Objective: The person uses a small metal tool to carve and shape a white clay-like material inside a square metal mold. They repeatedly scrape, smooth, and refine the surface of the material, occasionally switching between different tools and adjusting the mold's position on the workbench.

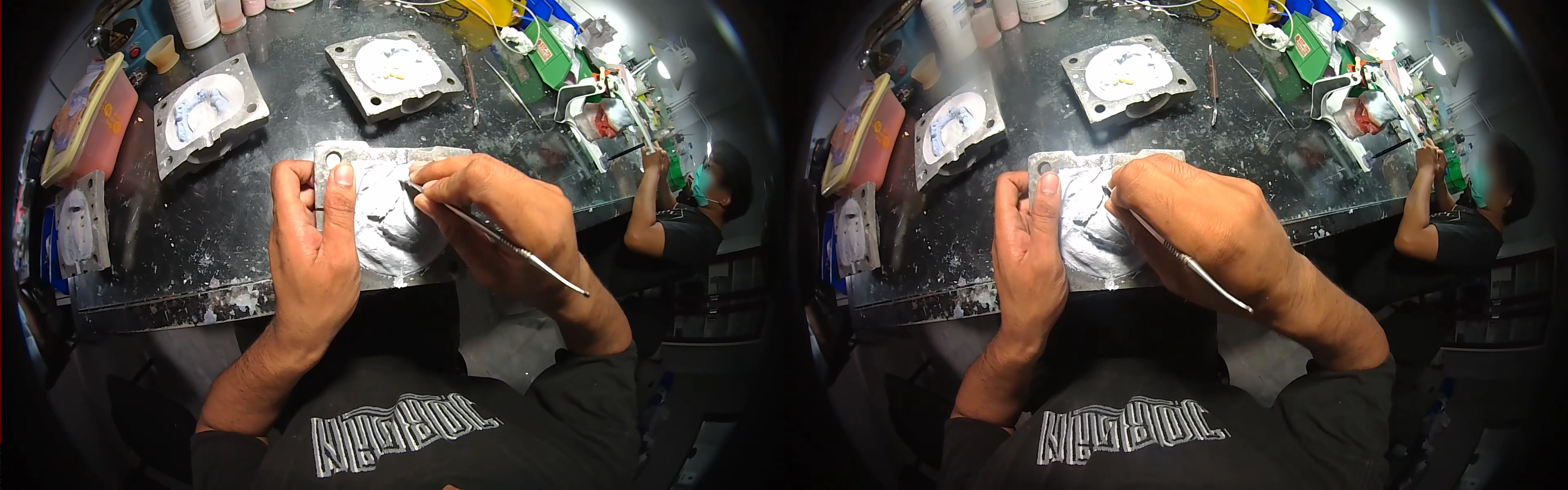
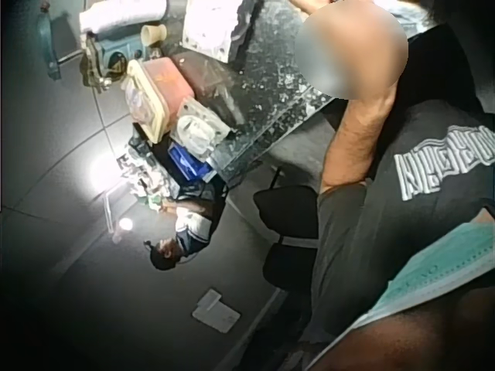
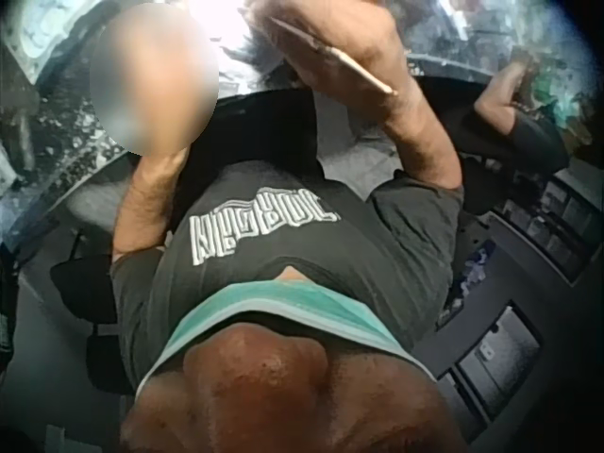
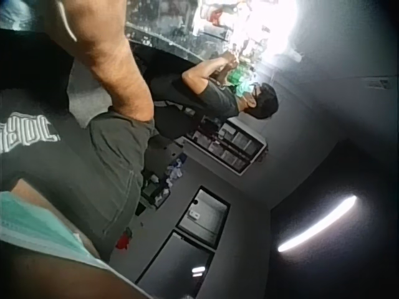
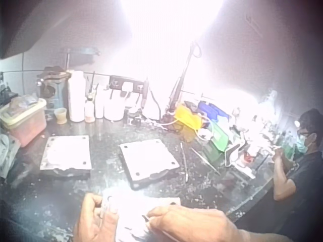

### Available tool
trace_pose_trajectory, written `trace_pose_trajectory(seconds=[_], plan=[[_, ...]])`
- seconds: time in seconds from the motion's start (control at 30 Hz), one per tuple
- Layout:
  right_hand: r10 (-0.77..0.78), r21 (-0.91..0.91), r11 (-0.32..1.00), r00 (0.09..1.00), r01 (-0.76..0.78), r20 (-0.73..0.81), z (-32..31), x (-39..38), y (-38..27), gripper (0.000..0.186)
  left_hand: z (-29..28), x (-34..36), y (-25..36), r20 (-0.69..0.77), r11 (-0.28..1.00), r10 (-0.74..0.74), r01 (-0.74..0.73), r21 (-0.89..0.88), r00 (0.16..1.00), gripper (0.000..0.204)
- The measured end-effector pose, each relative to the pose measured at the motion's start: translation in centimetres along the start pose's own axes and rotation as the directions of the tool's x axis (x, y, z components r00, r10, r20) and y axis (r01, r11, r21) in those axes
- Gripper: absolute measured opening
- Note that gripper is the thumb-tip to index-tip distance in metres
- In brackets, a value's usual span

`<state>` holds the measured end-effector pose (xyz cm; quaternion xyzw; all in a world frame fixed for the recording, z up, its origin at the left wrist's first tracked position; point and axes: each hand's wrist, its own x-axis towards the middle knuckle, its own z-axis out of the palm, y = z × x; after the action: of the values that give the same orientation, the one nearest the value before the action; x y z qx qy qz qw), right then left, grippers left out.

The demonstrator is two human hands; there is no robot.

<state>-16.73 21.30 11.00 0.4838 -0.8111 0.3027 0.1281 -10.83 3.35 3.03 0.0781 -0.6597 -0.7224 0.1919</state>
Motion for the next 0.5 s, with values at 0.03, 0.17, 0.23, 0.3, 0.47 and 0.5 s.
trace_pose_trajectory(seconds=[0.03,0.17,0.23,0.3,0.47,0.5], plan=[[-0.023,-0.015,1.0,1.0,0.023,-0.011,0.2,0.1,0.0,0.013,0.0,0.0,0.0,-0.005,1.0,-0.001,0.001,-0.005,1.0,0.02],[0.008,0.005,1.0,0.999,-0.007,-0.053,0.5,0.1,-0.2,0.012,-0.3,-0.1,-0.2,0.007,1.0,0.029,-0.029,0.012,1.0,0.019],[0.017,0.004,1.0,0.999,-0.016,-0.052,0.4,0.2,-0.2,0.012,-0.3,-0.1,0.1,0.019,1.0,0.022,-0.022,-0.001,1.0,0.018],[0.039,-0.042,0.998,0.999,-0.038,0.017,-0.2,0.5,-0.4,0.012,-0.2,-0.1,0.0,0.021,0.999,0.024,-0.024,-0.026,0.999,0.018],[0.032,-0.097,0.995,0.995,-0.023,0.094,-0.4,1.2,-0.3,0.014,-0.1,0.1,-0.1,0.02,0.999,0.043,-0.042,-0.028,0.999,0.018],[0.012,-0.108,0.994,0.995,-0.001,0.098,-0.4,1.2,-0.2,0.015,-0.1,0.2,-0.5,0.019,0.998,0.058,-0.058,-0.031,0.998,0.019]])
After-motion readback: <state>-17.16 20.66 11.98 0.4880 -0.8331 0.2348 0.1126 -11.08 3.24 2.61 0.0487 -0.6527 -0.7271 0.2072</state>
